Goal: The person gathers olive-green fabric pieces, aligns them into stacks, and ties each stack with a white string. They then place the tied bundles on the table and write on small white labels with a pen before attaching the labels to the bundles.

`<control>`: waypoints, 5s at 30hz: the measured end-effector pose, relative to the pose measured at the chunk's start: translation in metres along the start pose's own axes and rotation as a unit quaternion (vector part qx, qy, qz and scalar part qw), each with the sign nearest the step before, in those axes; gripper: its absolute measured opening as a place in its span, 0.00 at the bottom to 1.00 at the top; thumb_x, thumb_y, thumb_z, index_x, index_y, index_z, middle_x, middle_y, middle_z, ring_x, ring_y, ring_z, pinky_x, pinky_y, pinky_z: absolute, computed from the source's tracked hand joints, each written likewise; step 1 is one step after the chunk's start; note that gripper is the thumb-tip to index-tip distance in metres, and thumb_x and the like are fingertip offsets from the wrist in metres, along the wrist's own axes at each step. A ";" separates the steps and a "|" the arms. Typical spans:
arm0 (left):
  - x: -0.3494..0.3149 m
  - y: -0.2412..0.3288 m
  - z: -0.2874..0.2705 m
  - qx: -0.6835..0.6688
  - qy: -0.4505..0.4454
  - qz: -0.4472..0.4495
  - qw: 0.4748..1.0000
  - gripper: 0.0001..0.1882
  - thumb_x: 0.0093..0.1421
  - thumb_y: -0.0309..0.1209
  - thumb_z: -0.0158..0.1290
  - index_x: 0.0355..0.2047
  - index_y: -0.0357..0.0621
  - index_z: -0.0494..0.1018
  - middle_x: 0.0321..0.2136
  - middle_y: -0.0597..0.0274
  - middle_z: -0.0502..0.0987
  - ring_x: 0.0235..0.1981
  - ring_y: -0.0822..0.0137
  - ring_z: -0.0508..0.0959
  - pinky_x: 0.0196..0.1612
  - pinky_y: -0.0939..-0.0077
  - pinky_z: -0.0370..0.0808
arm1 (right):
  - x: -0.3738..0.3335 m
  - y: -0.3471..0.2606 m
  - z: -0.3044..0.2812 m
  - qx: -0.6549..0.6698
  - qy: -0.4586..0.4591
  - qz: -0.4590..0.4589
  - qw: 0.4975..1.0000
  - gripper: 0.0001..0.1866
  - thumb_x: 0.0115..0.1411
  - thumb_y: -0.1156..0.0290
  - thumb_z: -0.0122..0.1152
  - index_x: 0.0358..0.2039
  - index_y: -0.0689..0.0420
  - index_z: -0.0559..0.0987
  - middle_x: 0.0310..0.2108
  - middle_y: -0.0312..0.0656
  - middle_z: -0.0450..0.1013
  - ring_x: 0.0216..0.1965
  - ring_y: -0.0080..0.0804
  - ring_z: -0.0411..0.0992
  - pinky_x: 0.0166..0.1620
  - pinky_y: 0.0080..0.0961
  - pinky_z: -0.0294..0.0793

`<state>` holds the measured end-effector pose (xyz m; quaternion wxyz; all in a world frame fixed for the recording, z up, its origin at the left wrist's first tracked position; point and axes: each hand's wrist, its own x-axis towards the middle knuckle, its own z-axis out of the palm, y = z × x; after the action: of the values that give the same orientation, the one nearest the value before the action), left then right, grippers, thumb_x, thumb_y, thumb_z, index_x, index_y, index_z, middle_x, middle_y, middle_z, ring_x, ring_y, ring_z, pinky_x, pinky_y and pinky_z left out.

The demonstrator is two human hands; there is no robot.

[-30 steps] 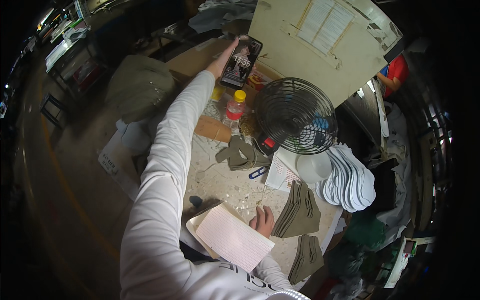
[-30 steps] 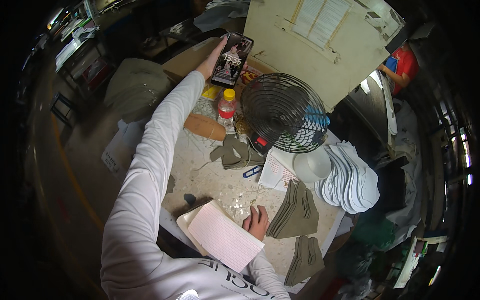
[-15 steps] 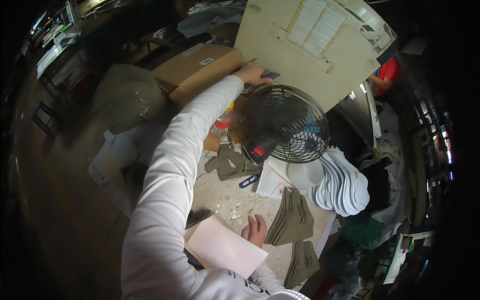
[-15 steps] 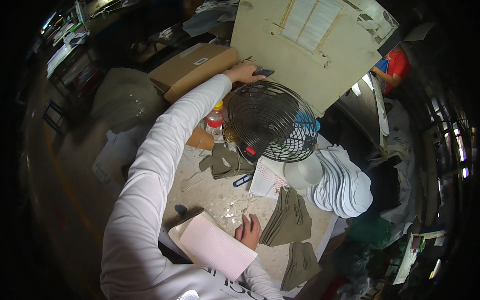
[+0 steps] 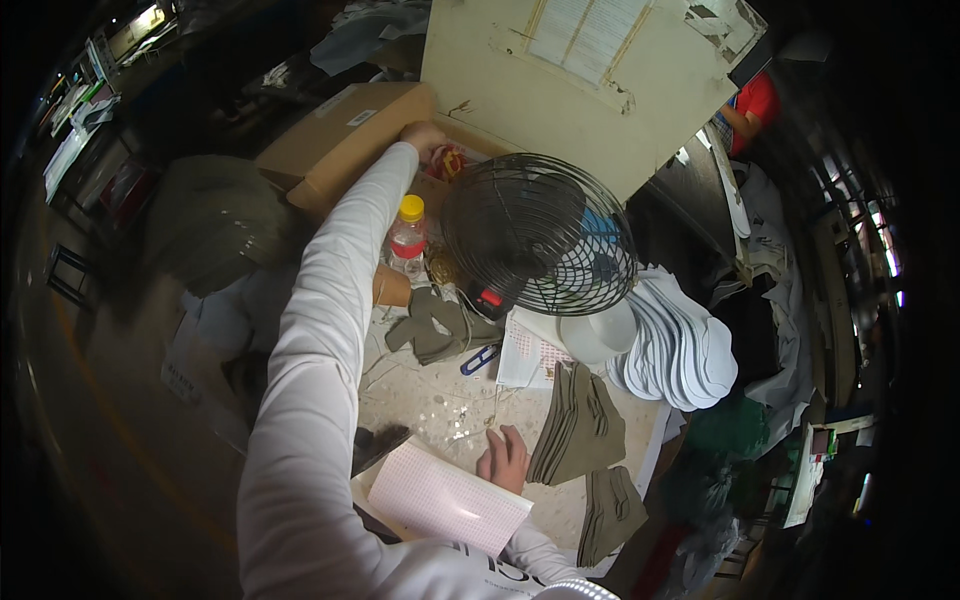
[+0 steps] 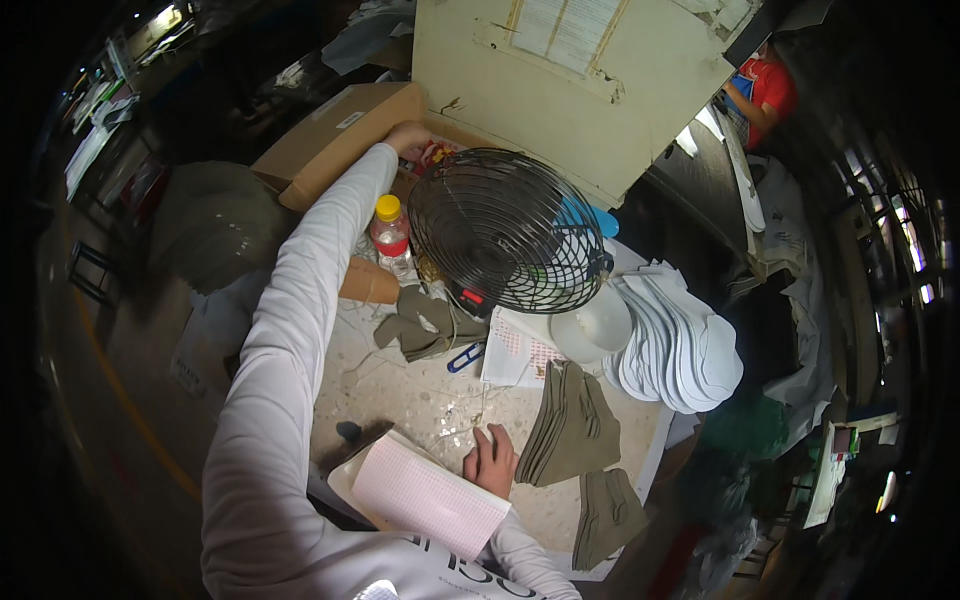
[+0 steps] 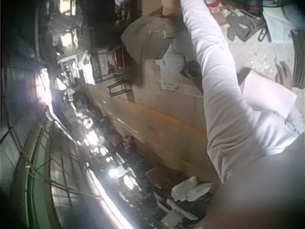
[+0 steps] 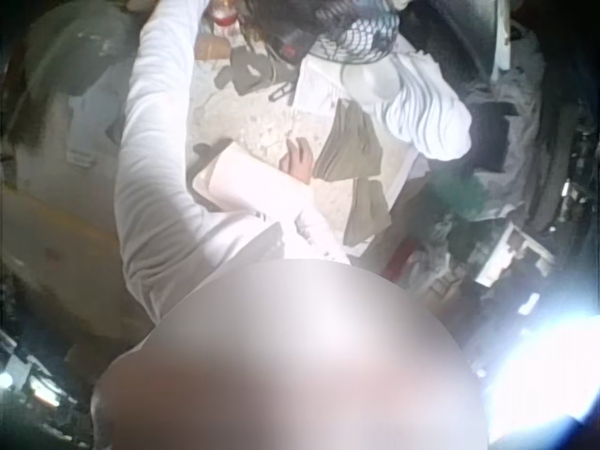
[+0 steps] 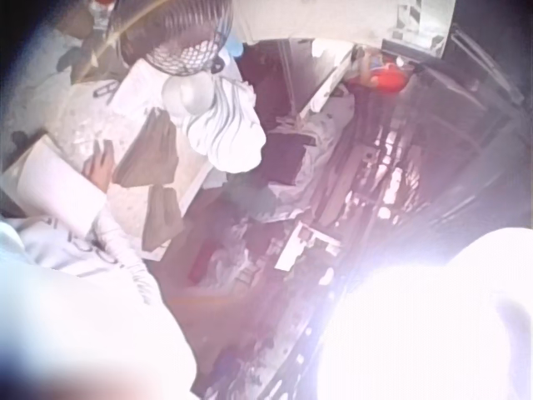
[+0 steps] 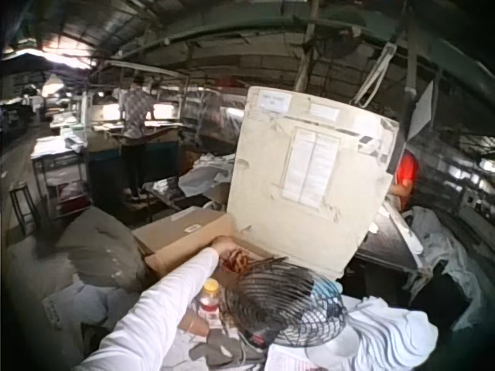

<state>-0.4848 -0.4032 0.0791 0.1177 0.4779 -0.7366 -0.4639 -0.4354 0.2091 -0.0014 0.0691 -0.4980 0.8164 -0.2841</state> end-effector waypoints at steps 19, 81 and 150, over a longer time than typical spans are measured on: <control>0.050 -0.034 0.031 0.248 0.106 0.103 0.958 0.27 0.49 0.49 0.55 0.44 0.43 0.77 0.47 0.46 0.75 0.49 0.52 0.76 0.51 0.66 0.71 | 0.003 -0.001 0.000 -0.008 0.015 -0.004 1.000 0.23 0.49 0.77 0.57 0.48 0.53 0.74 0.52 0.47 0.64 0.54 0.45 0.64 0.53 0.38 0.61; -0.115 0.080 -0.047 0.429 0.158 0.158 0.875 0.16 0.51 0.27 0.52 0.41 0.46 0.78 0.39 0.49 0.79 0.37 0.53 0.80 0.42 0.63 0.77 | 0.000 0.008 0.008 -0.010 0.013 -0.018 1.000 0.24 0.51 0.76 0.56 0.51 0.53 0.72 0.53 0.49 0.63 0.55 0.47 0.63 0.53 0.40 0.60; -0.633 -0.064 0.174 0.074 0.209 0.352 0.909 0.08 0.59 0.35 0.52 0.34 0.45 0.76 0.43 0.57 0.72 0.43 0.58 0.73 0.54 0.61 0.61 | -0.001 -0.092 -0.101 0.557 -0.173 0.117 0.804 0.15 0.63 0.58 0.53 0.33 0.56 0.79 0.21 0.24 0.62 0.22 0.13 0.60 0.28 0.13 0.60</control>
<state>-0.2274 0.2040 0.1048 0.3891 0.2813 -0.8475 -0.2261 -0.4033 0.2183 0.1312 0.5073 -0.3155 0.5446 -0.5887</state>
